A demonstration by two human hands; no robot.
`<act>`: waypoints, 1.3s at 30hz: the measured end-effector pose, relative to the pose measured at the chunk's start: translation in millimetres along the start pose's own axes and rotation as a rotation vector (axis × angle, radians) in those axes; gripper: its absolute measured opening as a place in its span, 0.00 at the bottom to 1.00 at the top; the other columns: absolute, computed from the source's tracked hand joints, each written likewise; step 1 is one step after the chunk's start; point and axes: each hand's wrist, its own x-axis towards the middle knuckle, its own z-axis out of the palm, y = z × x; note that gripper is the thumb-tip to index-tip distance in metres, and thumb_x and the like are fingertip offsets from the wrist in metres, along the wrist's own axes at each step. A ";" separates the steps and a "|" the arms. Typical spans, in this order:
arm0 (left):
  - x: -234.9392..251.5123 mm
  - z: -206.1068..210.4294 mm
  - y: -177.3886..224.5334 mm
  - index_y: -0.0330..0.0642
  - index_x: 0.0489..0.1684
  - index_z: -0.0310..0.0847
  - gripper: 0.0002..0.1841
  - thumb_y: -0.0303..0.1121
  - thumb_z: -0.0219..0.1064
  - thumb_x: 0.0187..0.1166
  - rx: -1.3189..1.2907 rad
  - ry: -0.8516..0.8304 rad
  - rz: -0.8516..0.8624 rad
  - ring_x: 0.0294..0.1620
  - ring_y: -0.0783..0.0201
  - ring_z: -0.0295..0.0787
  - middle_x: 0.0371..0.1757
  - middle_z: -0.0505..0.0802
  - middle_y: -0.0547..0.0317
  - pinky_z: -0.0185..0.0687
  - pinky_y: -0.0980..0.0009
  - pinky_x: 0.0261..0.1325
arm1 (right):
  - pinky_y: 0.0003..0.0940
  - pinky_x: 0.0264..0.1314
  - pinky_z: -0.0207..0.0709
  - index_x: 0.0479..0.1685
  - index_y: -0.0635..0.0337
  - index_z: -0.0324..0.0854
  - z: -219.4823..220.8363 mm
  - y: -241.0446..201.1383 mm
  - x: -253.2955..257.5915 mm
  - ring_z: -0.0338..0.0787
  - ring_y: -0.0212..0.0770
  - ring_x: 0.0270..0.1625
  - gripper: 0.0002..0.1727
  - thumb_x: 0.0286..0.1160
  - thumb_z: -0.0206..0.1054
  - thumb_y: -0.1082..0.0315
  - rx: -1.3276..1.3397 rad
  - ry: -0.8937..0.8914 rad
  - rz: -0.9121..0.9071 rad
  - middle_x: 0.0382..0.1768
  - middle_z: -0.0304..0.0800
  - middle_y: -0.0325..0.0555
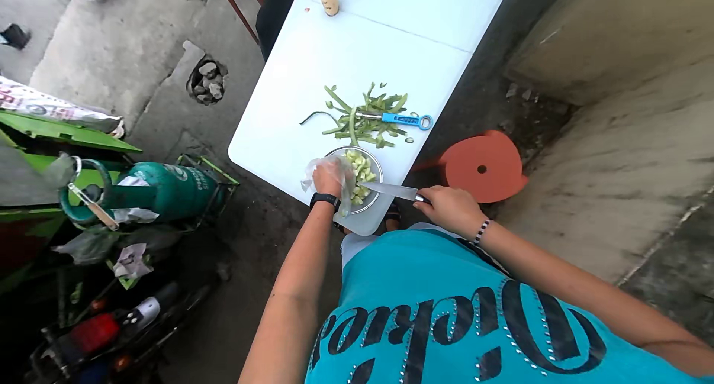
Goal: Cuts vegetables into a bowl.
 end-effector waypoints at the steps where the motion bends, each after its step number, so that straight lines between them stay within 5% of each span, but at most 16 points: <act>1: 2.2 2.2 -1.4 0.45 0.64 0.87 0.21 0.46 0.69 0.79 0.005 -0.007 -0.009 0.68 0.37 0.85 0.63 0.91 0.39 0.76 0.35 0.70 | 0.60 0.59 0.82 0.60 0.52 0.88 -0.3 -0.1 0.2 0.91 0.55 0.59 0.21 0.88 0.60 0.48 0.002 0.000 -0.003 0.55 0.92 0.51; 5: 6.0 4.3 -9.0 0.44 0.69 0.83 0.29 0.53 0.74 0.74 -0.019 -0.005 0.005 0.69 0.37 0.84 0.64 0.90 0.39 0.73 0.35 0.73 | 0.60 0.58 0.82 0.59 0.52 0.88 0.1 1.6 1.3 0.92 0.54 0.57 0.20 0.88 0.61 0.48 0.012 0.012 -0.019 0.54 0.93 0.50; 11: -3.6 -2.3 -32.9 0.26 0.75 0.73 0.30 0.35 0.72 0.76 -0.689 0.142 0.196 0.71 0.47 0.82 0.68 0.85 0.31 0.75 0.53 0.77 | 0.63 0.58 0.82 0.59 0.54 0.88 2.3 5.0 4.1 0.92 0.57 0.57 0.20 0.87 0.62 0.50 0.050 0.037 -0.049 0.54 0.93 0.53; 15: -13.1 -10.4 -40.3 0.34 0.73 0.73 0.19 0.30 0.60 0.86 -0.997 0.181 0.122 0.60 0.62 0.89 0.62 0.90 0.46 0.84 0.62 0.66 | 0.62 0.59 0.82 0.59 0.53 0.89 6.0 7.4 8.4 0.92 0.55 0.58 0.20 0.87 0.62 0.48 0.032 0.024 -0.053 0.55 0.93 0.51; 20: -22.8 -10.3 -51.3 0.34 0.76 0.67 0.21 0.37 0.44 0.93 -1.511 0.075 0.196 0.65 0.54 0.88 0.65 0.90 0.45 0.83 0.56 0.68 | 0.61 0.59 0.82 0.59 0.52 0.88 5.3 6.6 11.8 0.92 0.55 0.57 0.20 0.87 0.61 0.48 0.018 0.014 -0.083 0.54 0.93 0.51; 24: -45.7 -17.0 -44.2 0.43 0.65 0.74 0.19 0.46 0.56 0.87 -1.866 0.021 0.245 0.57 0.52 0.90 0.56 0.91 0.49 0.87 0.53 0.61 | 0.62 0.57 0.82 0.58 0.53 0.89 0.8 6.1 12.6 0.92 0.55 0.55 0.19 0.87 0.62 0.49 0.035 0.039 -0.117 0.52 0.94 0.51; 27: -65.1 -21.9 -41.0 0.59 0.81 0.67 0.24 0.52 0.49 0.91 -1.780 -0.023 0.144 0.49 0.64 0.90 0.58 0.90 0.61 0.89 0.64 0.53 | 0.62 0.58 0.82 0.58 0.54 0.89 -3.9 5.5 15.0 0.92 0.55 0.55 0.19 0.87 0.63 0.50 0.048 0.037 -0.123 0.51 0.94 0.52; 29: -78.4 -21.8 -45.7 0.66 0.86 0.63 0.27 0.58 0.36 0.92 -1.705 -0.089 0.140 0.51 0.67 0.90 0.69 0.88 0.65 0.87 0.68 0.52 | 0.63 0.59 0.82 0.60 0.54 0.89 -6.8 6.4 16.2 0.92 0.56 0.55 0.19 0.87 0.63 0.51 0.055 0.042 -0.131 0.51 0.94 0.53; 33: -91.9 -19.6 -51.9 0.54 0.88 0.60 0.30 0.56 0.34 0.93 -1.856 -0.170 0.322 0.69 0.57 0.84 0.81 0.78 0.54 0.83 0.60 0.67 | 0.65 0.57 0.82 0.58 0.56 0.89 -9.8 8.2 18.8 0.93 0.57 0.53 0.19 0.87 0.63 0.52 0.093 0.062 -0.159 0.48 0.94 0.54; 36: -100.7 -20.1 -46.9 0.54 0.86 0.61 0.28 0.55 0.43 0.92 -1.919 -0.172 0.332 0.68 0.58 0.84 0.79 0.79 0.54 0.84 0.59 0.66 | 0.64 0.57 0.82 0.58 0.54 0.89 -14.2 6.9 19.5 0.93 0.55 0.51 0.19 0.87 0.63 0.51 0.151 0.053 -0.166 0.47 0.94 0.53; 39: -105.9 -11.6 -48.5 0.56 0.89 0.57 0.28 0.52 0.38 0.93 -2.001 -0.166 0.335 0.67 0.60 0.84 0.77 0.80 0.56 0.84 0.61 0.65 | 0.63 0.53 0.83 0.60 0.53 0.89 -17.9 1.5 19.0 0.93 0.53 0.46 0.19 0.88 0.63 0.51 0.243 0.046 -0.184 0.43 0.94 0.52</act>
